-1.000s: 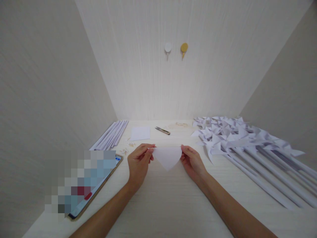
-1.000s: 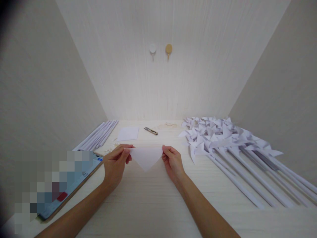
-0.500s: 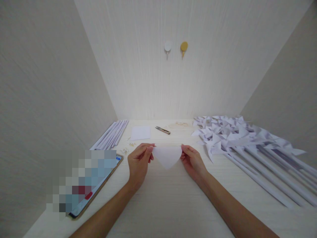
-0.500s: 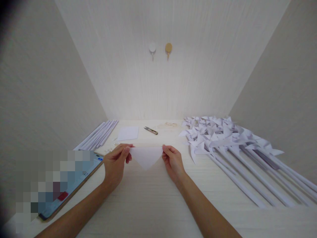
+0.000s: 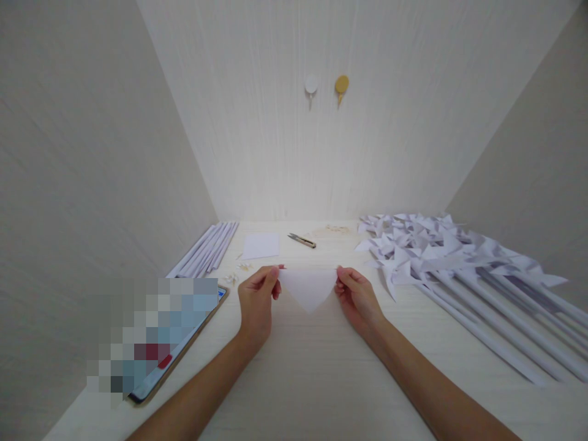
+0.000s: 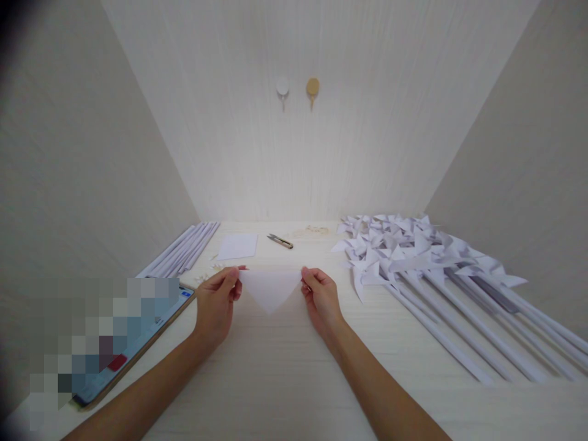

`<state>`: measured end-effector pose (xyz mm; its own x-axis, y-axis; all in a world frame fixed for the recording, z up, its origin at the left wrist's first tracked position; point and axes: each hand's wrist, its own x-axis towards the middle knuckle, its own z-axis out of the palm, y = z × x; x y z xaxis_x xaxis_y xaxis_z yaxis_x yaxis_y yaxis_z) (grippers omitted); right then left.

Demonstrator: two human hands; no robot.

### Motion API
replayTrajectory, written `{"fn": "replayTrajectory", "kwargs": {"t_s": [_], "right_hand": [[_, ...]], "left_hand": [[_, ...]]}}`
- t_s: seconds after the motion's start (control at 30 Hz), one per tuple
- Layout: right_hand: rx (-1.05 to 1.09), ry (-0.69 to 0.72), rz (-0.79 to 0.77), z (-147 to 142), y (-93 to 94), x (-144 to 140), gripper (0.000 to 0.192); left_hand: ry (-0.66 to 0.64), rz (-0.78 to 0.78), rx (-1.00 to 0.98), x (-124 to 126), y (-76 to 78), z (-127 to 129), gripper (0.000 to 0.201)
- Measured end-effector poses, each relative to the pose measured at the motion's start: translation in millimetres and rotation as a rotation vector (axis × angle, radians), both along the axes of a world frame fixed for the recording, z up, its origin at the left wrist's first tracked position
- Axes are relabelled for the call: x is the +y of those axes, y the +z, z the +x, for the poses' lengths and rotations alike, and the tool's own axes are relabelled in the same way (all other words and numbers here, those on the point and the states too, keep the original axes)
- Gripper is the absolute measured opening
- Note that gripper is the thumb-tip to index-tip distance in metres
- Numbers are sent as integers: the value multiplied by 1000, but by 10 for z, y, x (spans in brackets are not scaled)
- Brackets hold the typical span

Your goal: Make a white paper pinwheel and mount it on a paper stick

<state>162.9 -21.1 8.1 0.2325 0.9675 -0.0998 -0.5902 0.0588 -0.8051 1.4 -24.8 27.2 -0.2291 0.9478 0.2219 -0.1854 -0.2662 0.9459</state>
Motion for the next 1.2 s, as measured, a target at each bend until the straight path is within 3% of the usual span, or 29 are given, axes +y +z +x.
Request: {"fn": "replayTrajectory", "kwargs": {"t_s": [0.17,0.37,0.47,0.63,0.8,1.2], "right_hand": [[-47,-34,54,-24,16,-16,29],[-135,-86,96,-49,-14,-18,28],[-109,-24,141,-66,-6,-35,28],[-52,110,154,-79,30,-70,32],[-6,117,128,-78,27,-72,31],[69,133,77,-68,34,-59,33]], "left_hand": [[4,-105,-110,31,-35,7,26],[21,-120,-102,96,-119,5,25],[14,-108,-100,129,-140,4,26],[-98,-140,-189,130,-125,12,29],[-206,-174,-250,112,-117,20,29],[-277,-286,-324,157,-113,-16,19]]}}
